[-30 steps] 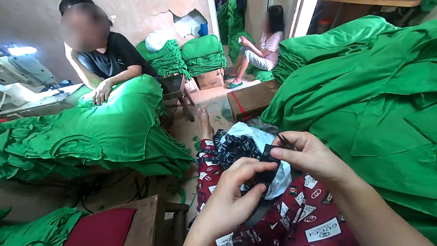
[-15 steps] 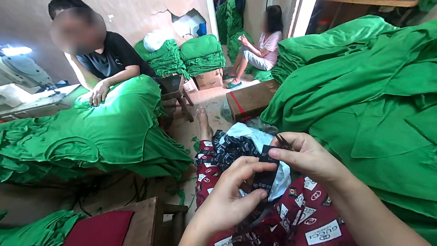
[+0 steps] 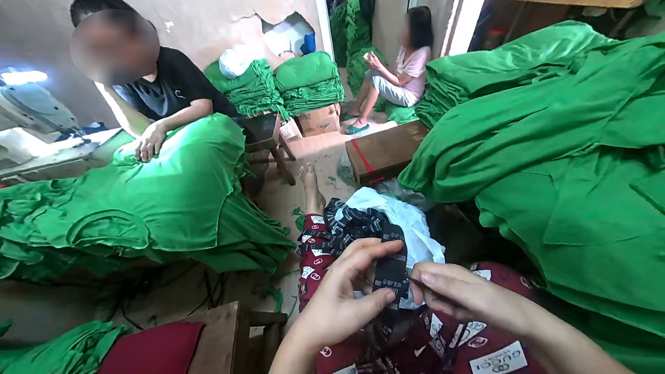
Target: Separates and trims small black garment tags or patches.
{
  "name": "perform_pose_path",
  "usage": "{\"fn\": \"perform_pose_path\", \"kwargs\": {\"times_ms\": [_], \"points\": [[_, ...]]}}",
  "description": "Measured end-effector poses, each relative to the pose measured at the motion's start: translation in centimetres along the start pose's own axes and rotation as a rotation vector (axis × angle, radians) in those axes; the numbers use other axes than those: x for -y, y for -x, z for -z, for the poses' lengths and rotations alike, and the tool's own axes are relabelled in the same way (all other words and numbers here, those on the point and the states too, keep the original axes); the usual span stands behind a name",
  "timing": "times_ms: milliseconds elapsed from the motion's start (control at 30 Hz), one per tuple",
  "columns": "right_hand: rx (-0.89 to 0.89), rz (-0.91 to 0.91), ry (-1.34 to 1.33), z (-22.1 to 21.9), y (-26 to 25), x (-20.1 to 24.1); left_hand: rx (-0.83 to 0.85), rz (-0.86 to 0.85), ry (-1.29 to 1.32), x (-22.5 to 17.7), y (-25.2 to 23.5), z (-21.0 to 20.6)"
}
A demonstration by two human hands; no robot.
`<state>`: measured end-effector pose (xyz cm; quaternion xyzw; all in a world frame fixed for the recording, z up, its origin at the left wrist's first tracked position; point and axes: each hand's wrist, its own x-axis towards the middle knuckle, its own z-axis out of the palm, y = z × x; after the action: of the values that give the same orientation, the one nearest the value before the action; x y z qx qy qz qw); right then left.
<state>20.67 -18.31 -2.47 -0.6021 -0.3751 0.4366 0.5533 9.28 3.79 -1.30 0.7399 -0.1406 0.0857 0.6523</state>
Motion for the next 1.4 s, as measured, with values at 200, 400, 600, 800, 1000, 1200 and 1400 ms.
{"fn": "perform_pose_path", "kwargs": {"times_ms": [200,400,600,800,1000,1200,1400], "points": [[0.009,-0.021,0.053,-0.3,-0.7,1.1,0.055,0.000,-0.014,0.0,0.0,0.1],[0.005,-0.108,0.019,-0.5,-1.0,1.4,0.089,0.019,-0.099,-0.2,-0.2,-0.1],[-0.029,-0.015,0.029,-0.6,-1.2,0.4,0.115,0.003,-0.111,0.1,-0.3,0.0],[-0.041,-0.035,0.024,-0.8,-1.1,0.1,0.127,0.020,-0.103,0.0,-0.2,-0.2],[-0.061,-0.017,0.015,-1.2,-1.5,-0.3,0.142,0.042,-0.109,0.2,-0.2,-0.8],[-0.083,-0.078,-0.029,-1.5,-1.1,-1.4,0.168,0.066,-0.097,1.0,-0.1,-1.1],[-0.202,-0.144,-0.021,1.5,1.7,-5.2,0.167,0.356,-0.122,5.7,-0.5,-1.1]]}}
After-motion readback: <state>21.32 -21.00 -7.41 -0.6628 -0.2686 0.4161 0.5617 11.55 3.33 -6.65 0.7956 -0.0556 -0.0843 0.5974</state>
